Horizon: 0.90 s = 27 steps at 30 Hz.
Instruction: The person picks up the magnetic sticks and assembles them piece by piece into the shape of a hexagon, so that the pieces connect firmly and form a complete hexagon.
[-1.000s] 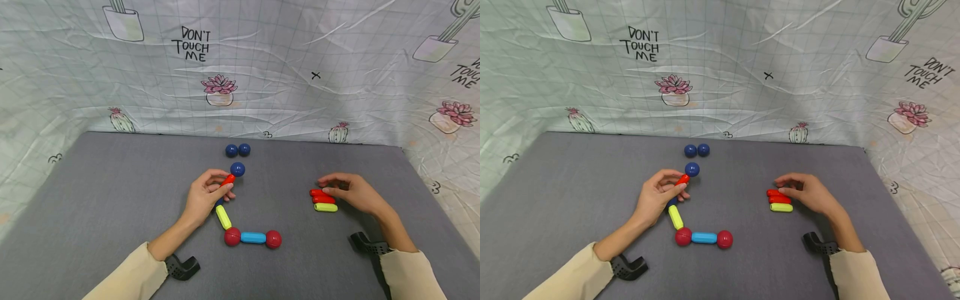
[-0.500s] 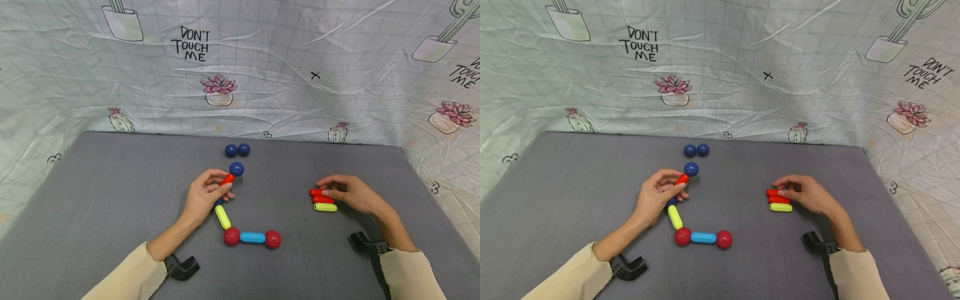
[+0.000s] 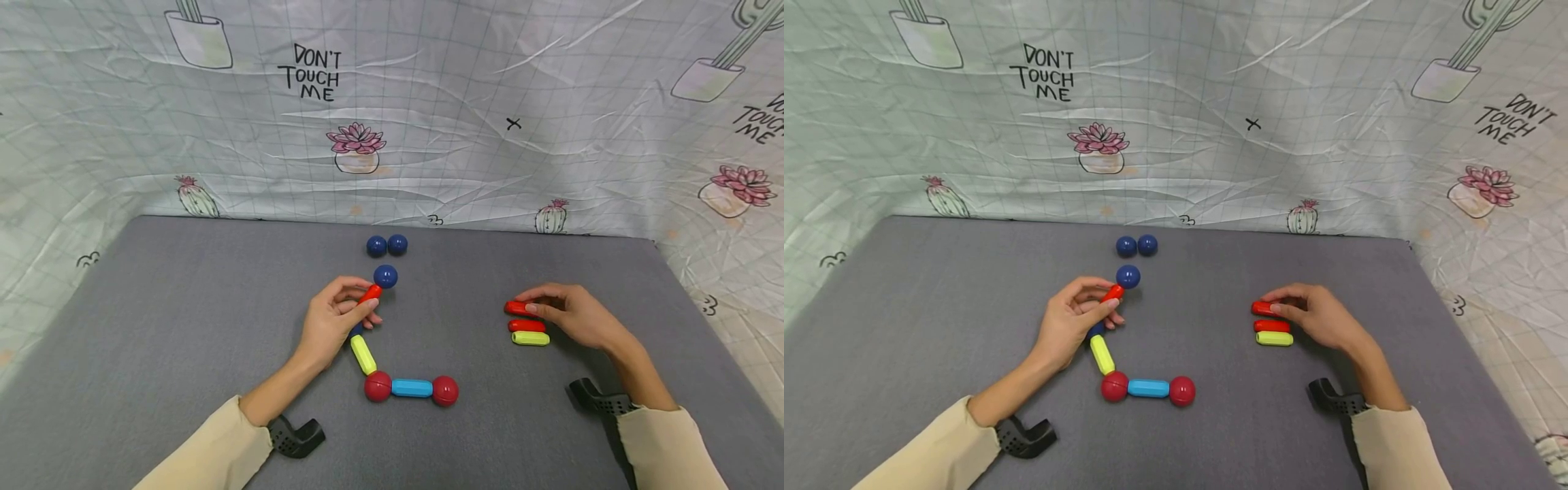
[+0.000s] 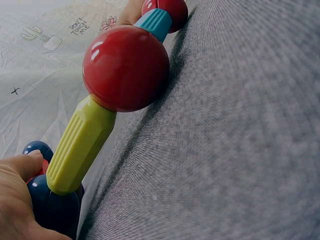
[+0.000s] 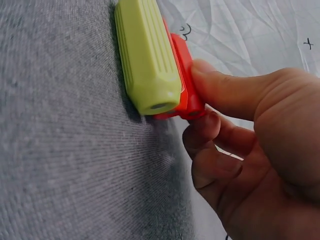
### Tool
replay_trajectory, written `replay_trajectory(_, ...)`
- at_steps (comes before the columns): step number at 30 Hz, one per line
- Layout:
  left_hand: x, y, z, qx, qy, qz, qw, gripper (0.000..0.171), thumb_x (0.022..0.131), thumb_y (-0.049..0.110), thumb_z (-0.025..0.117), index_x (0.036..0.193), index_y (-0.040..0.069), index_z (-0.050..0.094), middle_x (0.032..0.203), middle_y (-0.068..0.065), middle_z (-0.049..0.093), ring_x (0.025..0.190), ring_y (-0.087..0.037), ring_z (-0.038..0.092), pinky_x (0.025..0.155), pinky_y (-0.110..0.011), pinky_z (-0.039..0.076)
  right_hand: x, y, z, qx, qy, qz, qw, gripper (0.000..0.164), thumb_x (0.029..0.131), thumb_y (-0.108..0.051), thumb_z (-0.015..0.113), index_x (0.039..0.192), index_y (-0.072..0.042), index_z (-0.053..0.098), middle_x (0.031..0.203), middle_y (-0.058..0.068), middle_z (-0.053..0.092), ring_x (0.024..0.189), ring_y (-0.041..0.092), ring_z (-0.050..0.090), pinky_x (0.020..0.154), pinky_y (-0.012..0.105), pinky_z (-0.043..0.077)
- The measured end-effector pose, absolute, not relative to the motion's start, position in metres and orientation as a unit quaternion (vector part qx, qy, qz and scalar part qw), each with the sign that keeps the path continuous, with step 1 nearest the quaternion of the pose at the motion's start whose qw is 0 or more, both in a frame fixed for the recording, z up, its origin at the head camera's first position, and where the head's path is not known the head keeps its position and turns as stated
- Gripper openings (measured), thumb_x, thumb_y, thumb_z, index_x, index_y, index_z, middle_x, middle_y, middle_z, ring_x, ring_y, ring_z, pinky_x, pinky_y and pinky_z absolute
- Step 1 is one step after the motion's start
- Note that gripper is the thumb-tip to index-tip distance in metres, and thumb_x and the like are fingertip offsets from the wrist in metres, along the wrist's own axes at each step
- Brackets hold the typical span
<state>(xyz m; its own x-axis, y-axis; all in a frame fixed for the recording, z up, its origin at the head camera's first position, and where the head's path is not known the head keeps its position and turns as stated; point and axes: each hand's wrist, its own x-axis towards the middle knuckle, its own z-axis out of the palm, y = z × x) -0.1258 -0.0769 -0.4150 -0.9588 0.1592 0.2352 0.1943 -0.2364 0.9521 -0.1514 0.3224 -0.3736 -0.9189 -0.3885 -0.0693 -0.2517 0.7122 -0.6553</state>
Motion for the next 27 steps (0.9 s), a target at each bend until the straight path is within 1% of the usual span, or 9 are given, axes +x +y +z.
replay_trajectory(4,-0.126,-0.077,-0.416,-0.143,-0.619,-0.772,0.013,0.029,0.086,-0.003,0.067,0.113,-0.005,0.057,0.094,-0.026,0.061,0.068,-0.033,0.067,0.059,-0.035,0.054,-0.15,0.317,-0.373,-0.189,0.922,-0.333,0.065,0.024,0.094,-0.021,0.063,0.117,-0.017,0.068,0.109,0.001,0.065,0.086,0.013,0.057,0.07,0.022,0.046)
replay_trajectory(7,-0.126,-0.077,-0.416,-0.142,-0.619,-0.772,0.013,0.029,0.086,-0.003,0.068,0.113,-0.005,0.057,0.094,-0.026,0.061,0.068,-0.033,0.067,0.059,-0.036,0.055,-0.149,0.313,-0.373,-0.203,0.919,-0.336,0.047,0.025,0.093,-0.017,0.064,0.118,-0.017,0.067,0.11,0.001,0.064,0.085,0.013,0.057,0.069,0.022,0.046)
replay_trajectory(14,-0.126,-0.076,-0.415,-0.138,-0.62,-0.772,0.01,0.029,0.086,-0.002,0.068,0.113,-0.004,0.057,0.094,-0.025,0.061,0.068,-0.034,0.067,0.06,-0.035,0.055,-0.147,0.3,-0.367,-0.219,0.917,-0.333,0.014,0.027,0.092,-0.013,0.065,0.119,-0.019,0.067,0.113,-0.001,0.063,0.095,0.009,0.055,0.079,0.019,0.044)
replay_trajectory(17,-0.126,-0.076,-0.414,-0.138,-0.618,-0.774,0.008,0.029,0.086,-0.003,0.068,0.113,-0.004,0.057,0.094,-0.025,0.06,0.068,-0.034,0.067,0.06,-0.035,0.055,-0.146,0.293,-0.362,-0.227,0.912,-0.341,0.005,0.027,0.092,-0.012,0.065,0.118,-0.019,0.067,0.114,-0.001,0.062,0.095,0.009,0.055,0.079,0.019,0.045)
replay_trajectory(22,-0.126,-0.076,-0.413,-0.136,-0.617,-0.775,0.006,0.029,0.086,-0.003,0.068,0.113,-0.004,0.057,0.094,-0.025,0.06,0.068,-0.033,0.067,0.06,-0.035,0.055,-0.147,0.28,-0.356,-0.231,0.907,-0.352,-0.005,0.026,0.092,-0.011,0.065,0.117,-0.018,0.067,0.111,-0.001,0.062,0.091,0.012,0.058,0.077,0.019,0.047)
replay_trajectory(27,-0.125,-0.076,-0.414,-0.134,-0.618,-0.774,0.006,0.029,0.086,-0.003,0.068,0.113,-0.004,0.057,0.094,-0.025,0.061,0.068,-0.033,0.067,0.06,-0.036,0.055,-0.153,0.263,-0.353,-0.236,0.894,-0.381,0.008,0.025,0.092,-0.011,0.065,0.116,-0.016,0.068,0.108,-0.001,0.061,0.088,0.02,0.063,0.074,0.023,0.051)
